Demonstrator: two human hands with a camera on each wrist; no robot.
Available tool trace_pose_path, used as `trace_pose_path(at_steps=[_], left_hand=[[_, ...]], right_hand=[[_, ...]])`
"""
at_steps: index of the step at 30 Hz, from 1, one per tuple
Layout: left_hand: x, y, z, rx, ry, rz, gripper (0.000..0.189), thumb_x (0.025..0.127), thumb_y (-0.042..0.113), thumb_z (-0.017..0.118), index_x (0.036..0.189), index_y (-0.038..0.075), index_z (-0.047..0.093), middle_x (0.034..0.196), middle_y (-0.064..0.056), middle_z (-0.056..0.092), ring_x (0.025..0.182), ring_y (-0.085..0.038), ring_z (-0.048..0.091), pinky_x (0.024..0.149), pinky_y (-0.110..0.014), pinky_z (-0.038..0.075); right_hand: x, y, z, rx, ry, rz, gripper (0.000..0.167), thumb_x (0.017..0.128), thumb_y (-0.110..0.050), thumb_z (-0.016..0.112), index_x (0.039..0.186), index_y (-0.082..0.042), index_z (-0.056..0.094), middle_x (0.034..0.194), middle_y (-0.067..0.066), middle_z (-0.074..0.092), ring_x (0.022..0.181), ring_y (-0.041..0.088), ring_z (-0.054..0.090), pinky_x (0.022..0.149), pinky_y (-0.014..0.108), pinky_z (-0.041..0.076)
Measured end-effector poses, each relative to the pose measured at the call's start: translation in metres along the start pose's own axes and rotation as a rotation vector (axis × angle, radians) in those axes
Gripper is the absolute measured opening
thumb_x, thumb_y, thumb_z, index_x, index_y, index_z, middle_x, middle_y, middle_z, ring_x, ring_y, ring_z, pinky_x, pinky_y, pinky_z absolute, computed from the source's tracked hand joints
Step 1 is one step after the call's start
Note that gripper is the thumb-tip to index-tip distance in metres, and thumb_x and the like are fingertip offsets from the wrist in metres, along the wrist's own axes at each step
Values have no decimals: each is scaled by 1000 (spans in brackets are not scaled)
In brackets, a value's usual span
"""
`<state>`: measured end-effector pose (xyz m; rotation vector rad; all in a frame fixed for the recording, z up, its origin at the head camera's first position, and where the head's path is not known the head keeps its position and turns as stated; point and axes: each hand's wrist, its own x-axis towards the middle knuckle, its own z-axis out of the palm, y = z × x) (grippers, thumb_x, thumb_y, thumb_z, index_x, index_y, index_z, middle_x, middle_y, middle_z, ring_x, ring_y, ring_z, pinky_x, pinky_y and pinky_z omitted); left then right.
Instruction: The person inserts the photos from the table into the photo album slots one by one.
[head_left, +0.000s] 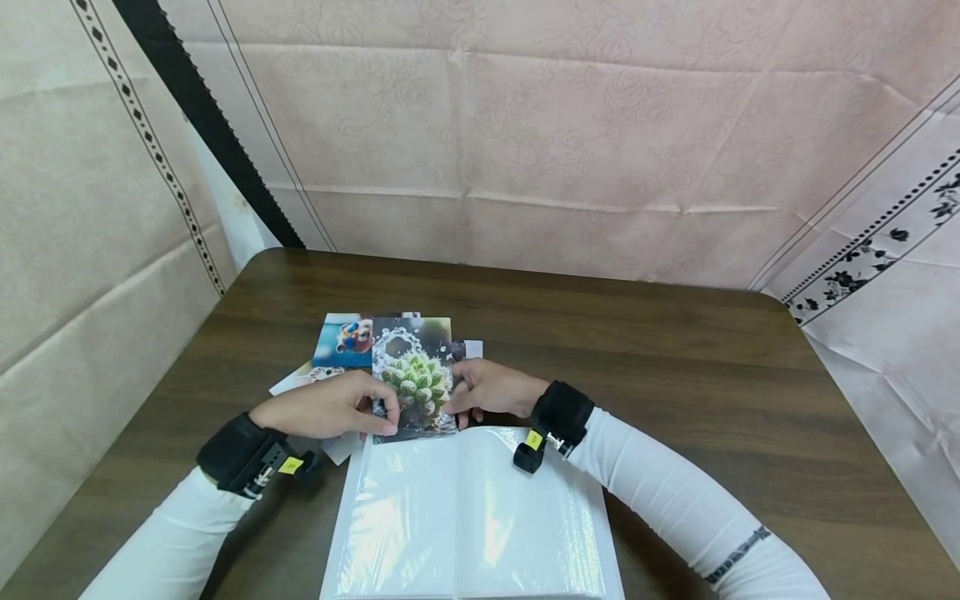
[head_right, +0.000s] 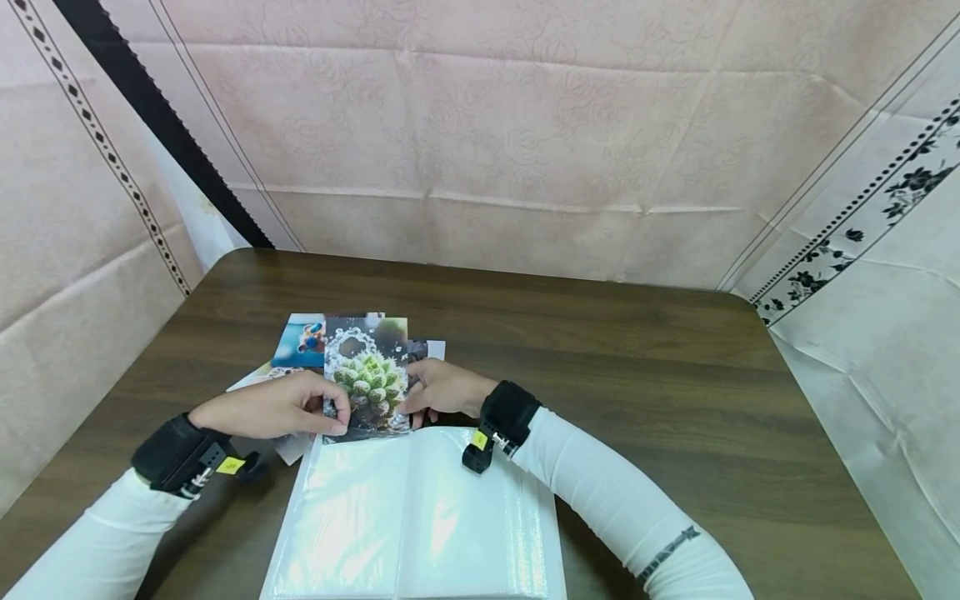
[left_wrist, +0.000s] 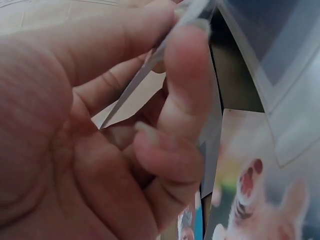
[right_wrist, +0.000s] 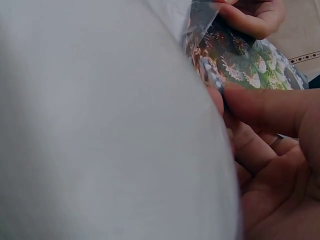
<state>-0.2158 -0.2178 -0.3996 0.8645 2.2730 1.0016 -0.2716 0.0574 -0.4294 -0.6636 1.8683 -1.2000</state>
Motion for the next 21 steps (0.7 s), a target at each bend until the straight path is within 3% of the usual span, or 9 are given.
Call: trace_pose_path(at_steps=[1,3,6,8,10,11,13,17,21], left_hand=[[0,0,0,5,5,-2,10,99,29,66,99,21,72,87,5,64,69,-11,53,62,-24,43],[0,1,0,16,16,-8,9,99,30,66,99,23,72,86,6,63,68,-11,51,60,-24,42],[0,1,0,22,27,-18,7,99,31,66,98,26,71,85,6,61,67,-12,51,59,-24,41],[0,1,0,27,32,-19,7,99,32,66,98,27,71,84,6,60,66,-13,50,58,-24,40],[0,1,1,27,33,-20,7,99,32,66,98,27,71,83,6,60,66,-13,50,58,-24,40],[0,1,1,28,32,-19,6,99,32,66,98,28,71,83,6,60,66,-13,50,58,-24,40],[0,1,1,24,29,-18,7,99,32,66,99,27,70,84,6,60,66,-13,50,58,-24,40],[0,1,0,16,20,-13,7,99,32,65,100,27,69,86,5,61,69,-13,52,61,-25,42],[0,1,0,18,16,-11,7,100,32,64,101,27,69,86,5,60,71,-14,54,62,-25,43]], right_hand=[[0,0,0,-2,1,8,21,100,-6,62,96,-6,41,64,-2,68,60,10,63,59,23,42],[-2,-1,0,-5,4,32,23,99,-6,63,114,0,47,64,-1,68,59,10,63,59,23,42],[-5,-3,0,-6,13,58,53,99,-6,64,142,9,38,65,-1,67,60,10,63,59,23,42],[-7,-3,-1,-8,20,61,46,98,-6,65,136,9,44,66,-1,68,62,10,63,59,23,42],[-7,-4,-1,-17,32,53,19,98,-6,65,106,5,52,69,-1,68,64,11,63,59,23,42],[-8,-4,-1,-21,40,50,16,97,-6,66,96,2,52,69,-1,67,66,12,62,59,23,42],[-8,-3,0,-34,56,40,30,98,-7,66,80,-7,42,70,-1,66,67,13,60,60,24,42],[-7,-1,0,-34,76,40,27,98,-9,65,83,-11,43,69,0,65,66,14,59,60,24,41],[-7,-2,-1,-16,59,43,35,99,-8,65,82,-10,34,69,-1,67,65,13,60,60,25,40]])
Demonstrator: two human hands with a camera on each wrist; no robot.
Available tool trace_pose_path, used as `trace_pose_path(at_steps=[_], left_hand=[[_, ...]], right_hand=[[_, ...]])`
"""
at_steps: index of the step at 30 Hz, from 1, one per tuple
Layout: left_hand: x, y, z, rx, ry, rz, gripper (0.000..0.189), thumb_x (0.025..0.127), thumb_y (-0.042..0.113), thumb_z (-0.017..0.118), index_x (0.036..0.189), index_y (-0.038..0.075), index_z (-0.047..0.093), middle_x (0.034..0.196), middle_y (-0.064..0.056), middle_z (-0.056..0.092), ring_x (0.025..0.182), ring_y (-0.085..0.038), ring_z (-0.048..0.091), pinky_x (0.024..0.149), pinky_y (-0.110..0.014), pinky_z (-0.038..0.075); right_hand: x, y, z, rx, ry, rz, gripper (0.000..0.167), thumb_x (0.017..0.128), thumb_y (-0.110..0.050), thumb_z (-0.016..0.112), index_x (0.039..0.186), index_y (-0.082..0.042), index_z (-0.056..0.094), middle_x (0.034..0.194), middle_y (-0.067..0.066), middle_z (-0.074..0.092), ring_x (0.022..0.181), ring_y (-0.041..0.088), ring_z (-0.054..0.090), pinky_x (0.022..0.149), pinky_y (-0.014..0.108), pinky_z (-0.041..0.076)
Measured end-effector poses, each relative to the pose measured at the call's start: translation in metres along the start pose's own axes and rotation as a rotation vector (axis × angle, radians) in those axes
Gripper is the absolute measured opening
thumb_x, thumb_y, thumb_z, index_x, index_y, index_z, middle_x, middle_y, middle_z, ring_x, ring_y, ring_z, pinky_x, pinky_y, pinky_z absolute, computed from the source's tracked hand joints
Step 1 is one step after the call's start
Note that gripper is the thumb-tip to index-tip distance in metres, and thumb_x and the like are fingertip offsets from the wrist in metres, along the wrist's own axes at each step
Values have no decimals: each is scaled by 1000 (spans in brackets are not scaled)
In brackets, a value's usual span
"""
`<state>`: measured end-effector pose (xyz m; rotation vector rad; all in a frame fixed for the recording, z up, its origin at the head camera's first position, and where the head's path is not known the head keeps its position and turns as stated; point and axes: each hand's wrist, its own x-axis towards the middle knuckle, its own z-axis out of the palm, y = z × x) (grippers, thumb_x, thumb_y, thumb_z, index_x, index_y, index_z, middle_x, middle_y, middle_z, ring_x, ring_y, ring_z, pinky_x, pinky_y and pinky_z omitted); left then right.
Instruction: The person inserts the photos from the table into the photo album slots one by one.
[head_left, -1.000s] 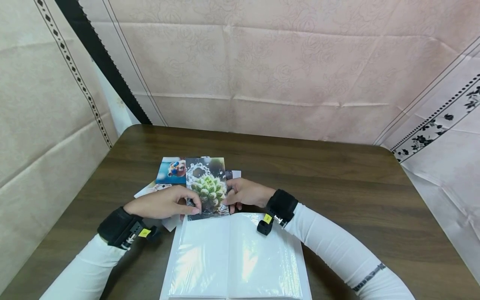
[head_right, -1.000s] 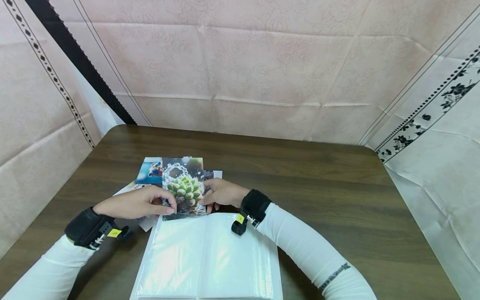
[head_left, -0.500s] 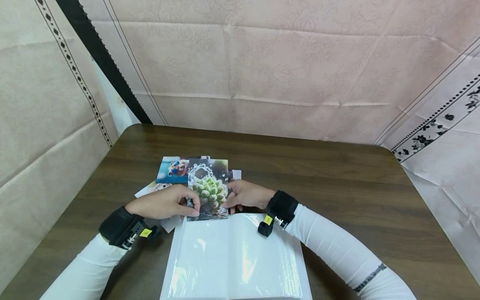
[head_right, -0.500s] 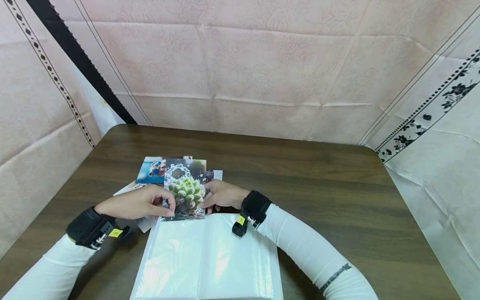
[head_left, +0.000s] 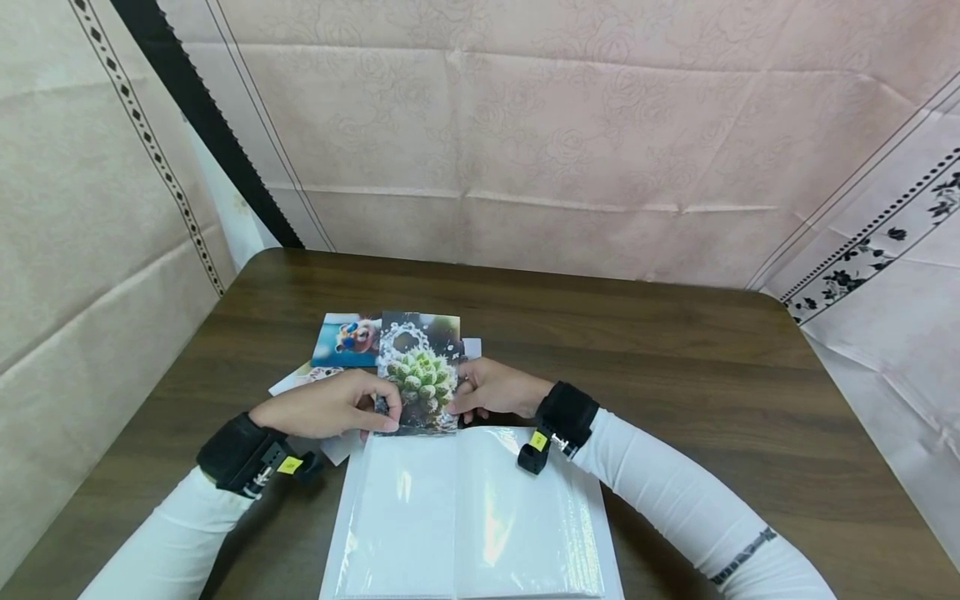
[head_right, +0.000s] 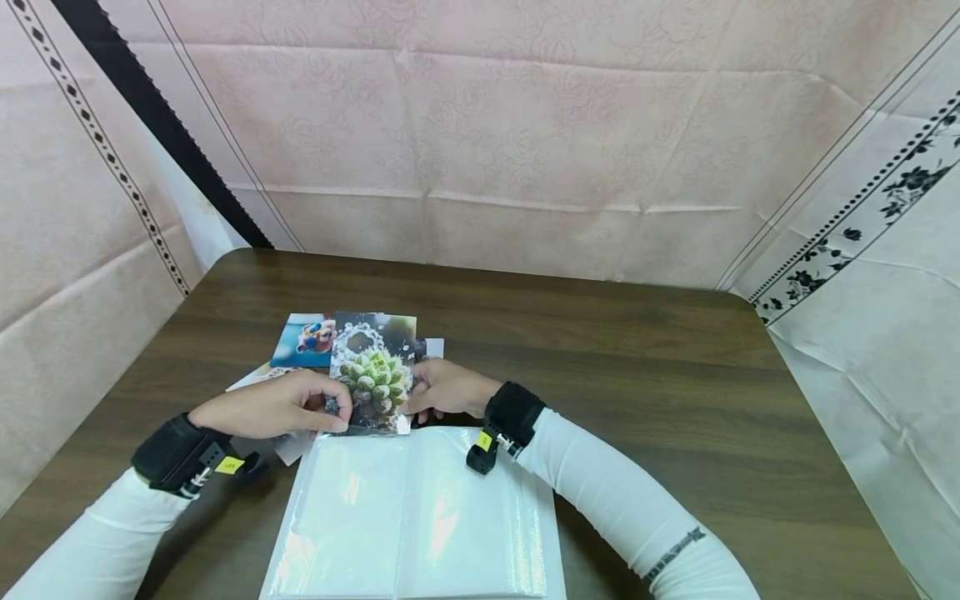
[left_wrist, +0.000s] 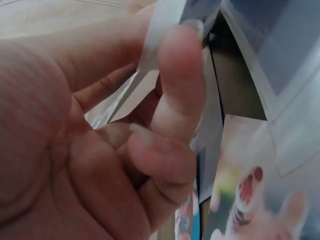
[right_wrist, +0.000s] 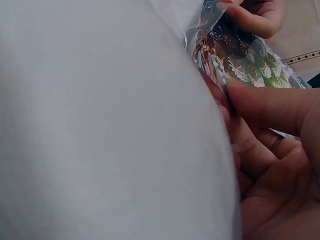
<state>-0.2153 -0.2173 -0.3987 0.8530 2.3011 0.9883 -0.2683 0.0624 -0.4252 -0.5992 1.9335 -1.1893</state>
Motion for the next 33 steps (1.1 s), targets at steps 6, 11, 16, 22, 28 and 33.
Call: trace_pose_path(at_steps=[6,11,16,22,28,33], left_hand=[[0,0,0,-3,-4,-6,7,100,32,64,100,27,69,87,5,61,70,-14,53,61,-25,43],[-1,1,-1,-21,-9,-17,8,100,31,64,102,25,69,86,4,60,70,-18,54,62,-25,43],[-6,7,-1,48,36,-63,9,100,30,64,99,23,70,84,3,58,72,-19,55,61,-25,44],[-11,21,-1,164,99,-164,9,98,27,68,95,24,76,88,3,60,75,-14,52,59,-25,40],[-8,25,4,223,68,-219,14,98,32,67,95,23,77,69,7,49,57,-9,43,52,-24,31],[-2,25,12,219,50,-240,11,95,33,71,89,24,74,64,7,41,52,-9,41,53,-24,34]], right_hand=[[0,0,0,26,-10,-2,24,99,-6,64,92,-9,41,71,-2,68,65,12,61,60,25,40],[1,1,1,20,25,-35,14,100,-8,63,104,-3,50,73,-2,68,67,14,61,62,25,42],[2,2,1,24,26,-27,47,100,-7,62,140,7,43,74,-3,69,67,13,62,62,25,42],[0,-1,2,32,32,-21,43,100,-7,62,137,7,45,76,-2,70,67,13,62,62,25,42],[1,-1,2,26,22,-32,17,100,-7,62,95,-8,45,73,-2,69,66,14,61,62,25,41],[2,-1,1,14,10,-49,17,102,-7,60,94,-8,45,73,-1,67,66,15,59,61,25,41]])
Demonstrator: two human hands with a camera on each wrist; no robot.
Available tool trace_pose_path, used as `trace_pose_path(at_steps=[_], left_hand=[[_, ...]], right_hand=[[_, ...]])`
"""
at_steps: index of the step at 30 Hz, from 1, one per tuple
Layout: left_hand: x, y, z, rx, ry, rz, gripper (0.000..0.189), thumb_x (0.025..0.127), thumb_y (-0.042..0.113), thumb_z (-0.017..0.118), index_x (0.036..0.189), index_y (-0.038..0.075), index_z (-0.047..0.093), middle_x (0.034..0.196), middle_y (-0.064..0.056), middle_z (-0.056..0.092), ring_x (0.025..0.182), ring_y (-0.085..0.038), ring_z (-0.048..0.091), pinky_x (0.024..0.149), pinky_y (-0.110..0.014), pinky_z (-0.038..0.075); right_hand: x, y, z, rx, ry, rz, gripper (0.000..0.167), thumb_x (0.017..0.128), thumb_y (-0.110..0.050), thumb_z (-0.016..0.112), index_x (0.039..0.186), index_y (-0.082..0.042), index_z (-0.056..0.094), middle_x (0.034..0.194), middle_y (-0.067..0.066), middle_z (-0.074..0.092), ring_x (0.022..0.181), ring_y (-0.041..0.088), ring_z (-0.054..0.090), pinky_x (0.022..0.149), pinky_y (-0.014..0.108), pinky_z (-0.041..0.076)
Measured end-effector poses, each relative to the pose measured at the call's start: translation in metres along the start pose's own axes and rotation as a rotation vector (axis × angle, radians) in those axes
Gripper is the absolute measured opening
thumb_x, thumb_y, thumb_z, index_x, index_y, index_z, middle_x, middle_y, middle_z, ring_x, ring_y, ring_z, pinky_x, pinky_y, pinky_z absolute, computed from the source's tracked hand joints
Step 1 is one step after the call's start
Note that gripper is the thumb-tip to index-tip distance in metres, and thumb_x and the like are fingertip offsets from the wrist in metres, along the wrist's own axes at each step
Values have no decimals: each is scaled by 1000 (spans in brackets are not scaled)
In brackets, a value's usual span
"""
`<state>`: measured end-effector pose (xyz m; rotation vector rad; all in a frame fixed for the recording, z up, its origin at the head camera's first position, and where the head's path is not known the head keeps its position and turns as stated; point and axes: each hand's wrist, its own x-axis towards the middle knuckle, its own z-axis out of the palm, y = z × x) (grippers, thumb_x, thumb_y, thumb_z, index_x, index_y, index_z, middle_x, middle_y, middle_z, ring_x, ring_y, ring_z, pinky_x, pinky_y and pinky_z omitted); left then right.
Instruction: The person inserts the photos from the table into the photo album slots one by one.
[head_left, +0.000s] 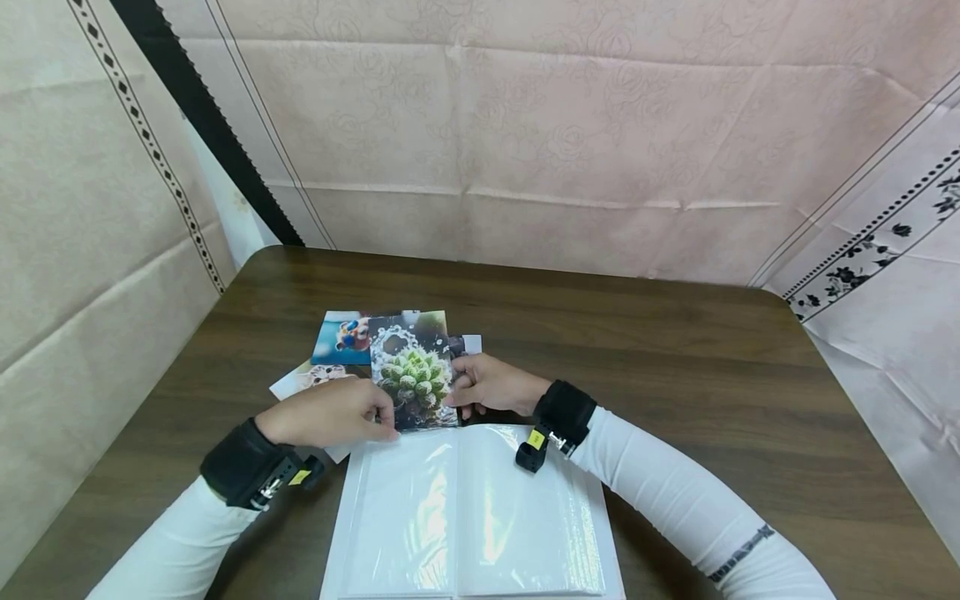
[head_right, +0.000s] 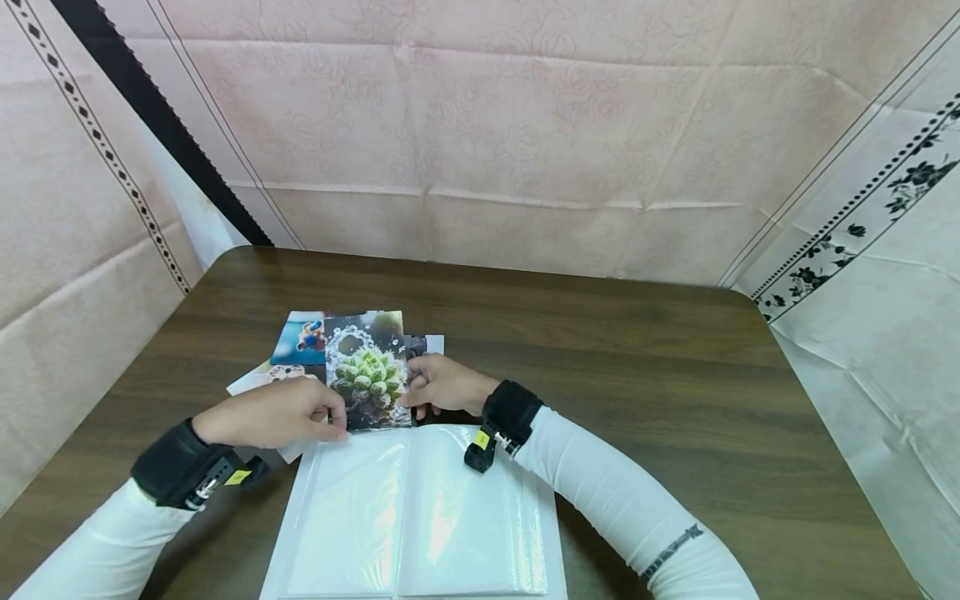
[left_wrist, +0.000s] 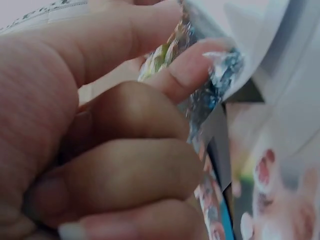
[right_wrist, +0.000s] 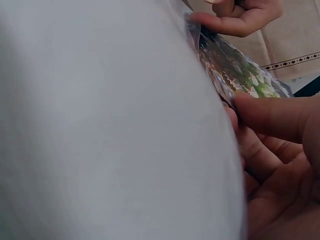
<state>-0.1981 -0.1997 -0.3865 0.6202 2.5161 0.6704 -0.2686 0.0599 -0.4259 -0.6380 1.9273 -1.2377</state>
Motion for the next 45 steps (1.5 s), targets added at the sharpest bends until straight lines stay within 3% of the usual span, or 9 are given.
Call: trace_pose_path(at_steps=[6,11,15,23,32,40,45], left_hand=[[5,2,5,22,26,-17,9,93,28,74,86,24,71,64,6,46,57,-11,49,57,-26,41],[3,2,4,25,48,19,9,94,25,73,86,24,70,69,6,51,60,-11,50,57,-25,42],[2,1,3,29,76,49,7,93,25,74,87,24,71,68,7,52,58,-10,50,56,-25,41],[4,4,4,63,132,41,10,92,26,75,82,26,73,61,9,49,54,-9,48,52,-23,37],[4,14,12,63,121,102,9,94,25,73,85,28,73,60,11,46,51,-6,43,52,-22,35],[12,24,25,167,213,152,17,92,22,76,77,27,70,79,14,56,67,-4,49,60,-23,42],[12,23,27,152,207,170,18,96,18,71,80,26,67,78,13,58,68,-5,50,63,-24,43]], right_hand=[[2,1,-2,-23,-6,-23,17,103,-9,59,91,-7,47,71,1,64,67,17,59,61,27,42],[2,2,-6,-34,-17,-42,20,103,-9,58,88,-7,45,72,1,64,67,17,59,62,26,42],[1,3,-10,-35,-7,-51,23,102,-8,58,86,-8,43,73,2,63,68,18,58,63,27,41],[1,4,-9,-42,-22,-33,24,102,-8,60,85,-8,42,71,2,62,66,17,59,62,27,41],[3,2,-2,-36,4,-35,20,101,-8,61,86,-7,48,68,0,64,64,16,59,60,26,41],[4,0,0,-23,20,-22,18,101,-8,61,88,-7,49,69,0,64,63,16,57,59,26,40],[4,1,1,-28,13,-17,18,100,-8,62,88,-7,49,68,1,62,63,16,57,59,26,40]])
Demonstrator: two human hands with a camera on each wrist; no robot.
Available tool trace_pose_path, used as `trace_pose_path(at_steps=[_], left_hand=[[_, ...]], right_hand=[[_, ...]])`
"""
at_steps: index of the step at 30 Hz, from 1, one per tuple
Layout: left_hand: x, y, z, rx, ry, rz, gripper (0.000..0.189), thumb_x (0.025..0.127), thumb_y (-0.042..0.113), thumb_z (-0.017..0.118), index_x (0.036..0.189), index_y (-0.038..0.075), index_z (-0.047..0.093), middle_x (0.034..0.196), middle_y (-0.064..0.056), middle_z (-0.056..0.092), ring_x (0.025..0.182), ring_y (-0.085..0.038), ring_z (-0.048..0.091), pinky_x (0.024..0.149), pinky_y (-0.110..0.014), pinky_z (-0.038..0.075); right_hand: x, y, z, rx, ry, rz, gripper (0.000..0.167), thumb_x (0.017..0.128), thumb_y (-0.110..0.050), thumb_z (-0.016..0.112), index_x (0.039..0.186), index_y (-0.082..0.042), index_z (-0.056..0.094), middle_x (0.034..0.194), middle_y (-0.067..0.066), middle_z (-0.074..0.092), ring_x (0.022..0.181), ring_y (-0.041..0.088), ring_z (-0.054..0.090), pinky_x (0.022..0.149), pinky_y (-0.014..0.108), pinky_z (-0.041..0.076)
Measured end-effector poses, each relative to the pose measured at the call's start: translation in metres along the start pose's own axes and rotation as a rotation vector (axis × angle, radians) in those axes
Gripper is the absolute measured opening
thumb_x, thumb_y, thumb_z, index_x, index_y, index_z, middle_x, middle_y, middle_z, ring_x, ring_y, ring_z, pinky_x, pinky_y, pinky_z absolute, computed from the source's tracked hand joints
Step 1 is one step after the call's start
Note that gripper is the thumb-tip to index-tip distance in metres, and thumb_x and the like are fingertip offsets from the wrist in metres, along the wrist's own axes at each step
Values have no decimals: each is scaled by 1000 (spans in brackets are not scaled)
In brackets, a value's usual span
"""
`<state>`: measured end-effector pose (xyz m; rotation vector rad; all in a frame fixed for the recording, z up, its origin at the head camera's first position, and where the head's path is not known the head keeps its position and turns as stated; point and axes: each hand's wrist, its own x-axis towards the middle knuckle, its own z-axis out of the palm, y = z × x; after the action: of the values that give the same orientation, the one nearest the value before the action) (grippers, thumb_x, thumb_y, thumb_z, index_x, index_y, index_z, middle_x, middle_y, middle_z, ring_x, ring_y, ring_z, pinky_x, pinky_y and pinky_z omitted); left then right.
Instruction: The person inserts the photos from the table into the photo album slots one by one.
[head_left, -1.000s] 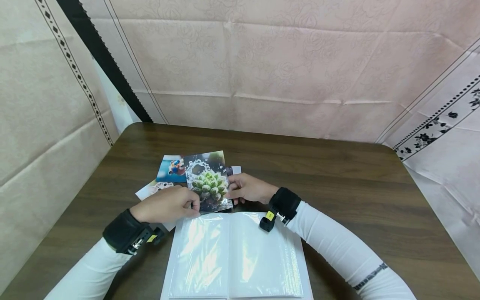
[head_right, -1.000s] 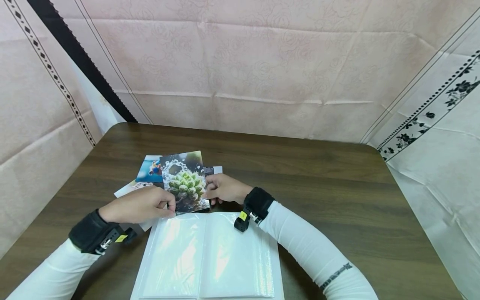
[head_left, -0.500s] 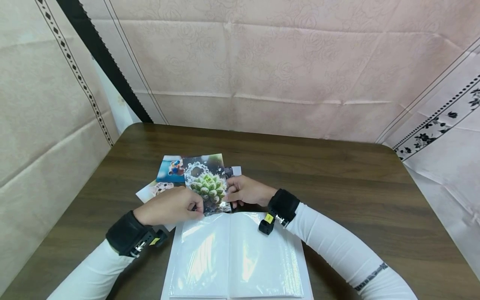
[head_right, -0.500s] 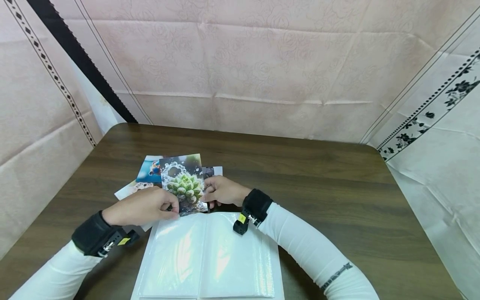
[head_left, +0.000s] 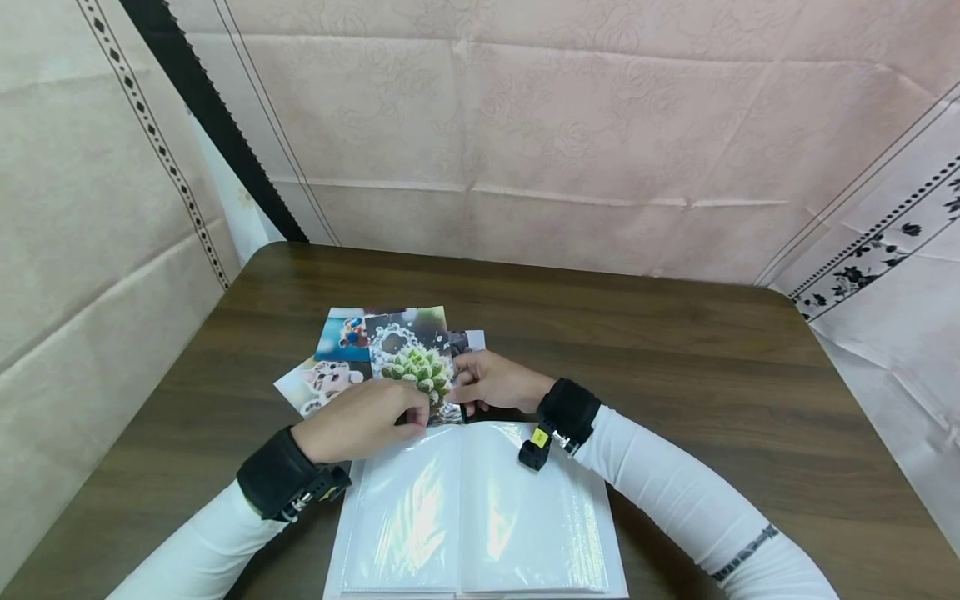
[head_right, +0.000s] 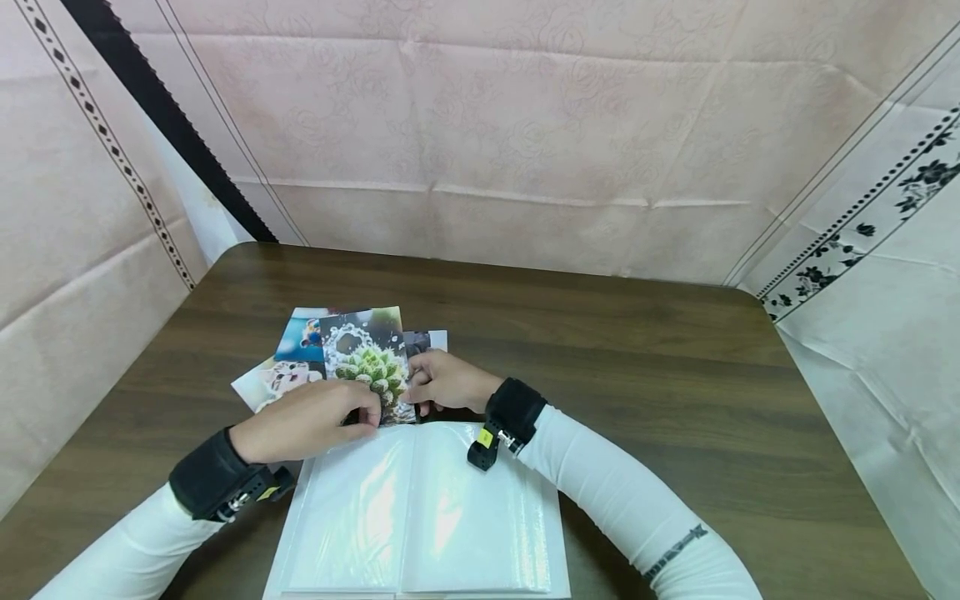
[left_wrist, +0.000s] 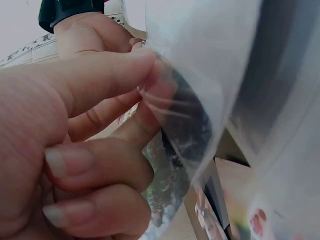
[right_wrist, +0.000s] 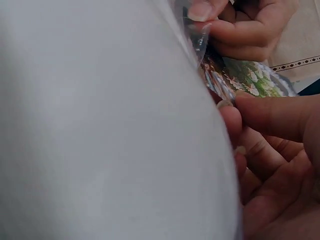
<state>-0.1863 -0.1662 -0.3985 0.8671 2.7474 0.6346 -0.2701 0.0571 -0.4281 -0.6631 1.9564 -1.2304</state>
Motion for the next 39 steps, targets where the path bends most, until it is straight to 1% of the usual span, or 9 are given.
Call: trace_pose_path(at_steps=[3,6,10,15,21,26,29,33,39], left_hand=[[2,-1,2,-22,-13,1,16,98,17,67,85,26,69,80,14,62,68,-4,52,64,-24,45],[3,-2,3,-35,-14,1,15,99,17,67,88,26,70,82,14,63,69,-3,53,65,-24,46],[4,-2,6,-46,-3,20,14,99,17,67,88,25,70,81,13,61,71,-3,53,65,-23,45],[5,-1,8,-35,20,42,11,99,17,66,91,24,69,82,12,59,71,-3,51,65,-22,44],[6,2,9,-24,38,20,8,100,19,66,95,23,71,85,13,63,70,-2,52,64,-22,44],[10,6,8,-10,26,12,7,97,24,69,93,23,75,80,14,64,65,-2,51,60,-22,42],[15,10,8,10,18,9,8,96,28,71,92,25,77,71,14,59,61,-3,49,56,-23,39],[20,13,9,28,20,17,11,96,27,70,87,25,75,65,13,50,60,-4,47,58,-24,37],[21,15,10,10,14,22,15,98,24,69,84,23,72,64,12,45,60,-5,46,61,-25,37]], right_hand=[[-1,1,1,1,-4,1,18,100,-8,62,87,-7,50,68,0,63,63,15,58,59,25,41],[-2,0,2,2,-9,-8,20,100,-7,61,86,-8,48,68,-1,63,63,15,58,59,25,41],[-3,0,3,0,-19,-14,25,101,-6,61,83,-9,43,66,-1,62,62,14,58,58,24,40],[-3,1,3,12,-40,1,33,101,-5,60,81,-10,34,65,-1,61,61,13,57,59,24,39],[-2,3,4,8,-25,0,28,100,-4,60,82,-10,40,64,-1,62,61,13,57,59,23,41],[-2,3,4,15,-17,1,27,100,-4,61,83,-10,41,64,-2,62,60,12,57,59,23,41],[-2,2,4,27,-13,2,26,100,-3,60,83,-9,41,65,-2,63,61,12,58,59,22,42],[-3,1,5,58,-16,4,26,99,0,60,83,-8,41,65,-1,64,60,12,59,59,22,42],[-3,2,6,73,-9,-2,26,98,2,60,83,-8,42,66,-1,65,60,12,59,58,22,42]])
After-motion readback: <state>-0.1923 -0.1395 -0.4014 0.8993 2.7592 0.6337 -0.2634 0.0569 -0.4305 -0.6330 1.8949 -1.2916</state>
